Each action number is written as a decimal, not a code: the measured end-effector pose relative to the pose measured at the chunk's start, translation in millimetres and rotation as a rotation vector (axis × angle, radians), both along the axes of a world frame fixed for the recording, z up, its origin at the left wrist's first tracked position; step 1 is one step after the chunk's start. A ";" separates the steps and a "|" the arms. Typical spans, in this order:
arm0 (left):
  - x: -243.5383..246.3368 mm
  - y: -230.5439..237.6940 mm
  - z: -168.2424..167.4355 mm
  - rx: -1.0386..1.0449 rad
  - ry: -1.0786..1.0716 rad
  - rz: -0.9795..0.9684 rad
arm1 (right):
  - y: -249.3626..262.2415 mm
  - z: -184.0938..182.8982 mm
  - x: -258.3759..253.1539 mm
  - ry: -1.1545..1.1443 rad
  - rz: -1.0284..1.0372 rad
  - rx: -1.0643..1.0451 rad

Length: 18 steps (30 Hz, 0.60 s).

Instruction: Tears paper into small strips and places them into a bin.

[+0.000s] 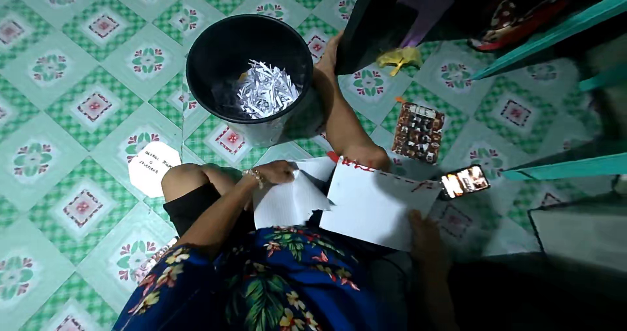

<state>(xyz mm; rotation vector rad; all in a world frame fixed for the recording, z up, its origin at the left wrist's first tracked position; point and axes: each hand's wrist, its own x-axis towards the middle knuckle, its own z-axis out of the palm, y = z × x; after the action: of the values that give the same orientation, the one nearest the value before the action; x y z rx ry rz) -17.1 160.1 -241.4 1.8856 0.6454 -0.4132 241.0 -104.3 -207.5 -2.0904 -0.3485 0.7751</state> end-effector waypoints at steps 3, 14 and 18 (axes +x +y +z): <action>-0.8 16.9 -11.5 -0.133 -0.068 0.118 | -5.0 -3.7 2.3 0.013 0.046 -0.043; -21.0 25.6 -61.6 0.008 0.087 0.337 | 20.0 -14.4 3.6 0.148 0.022 -0.077; -15.2 26.8 -69.7 0.043 0.103 0.344 | 17.1 -22.4 7.0 0.180 -0.007 -0.016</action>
<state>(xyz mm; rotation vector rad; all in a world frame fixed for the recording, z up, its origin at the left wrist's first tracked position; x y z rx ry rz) -32.2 186.8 -311.1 1.7570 1.0352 -0.2758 248.0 -87.2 -229.9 -2.0175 -0.2372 0.9562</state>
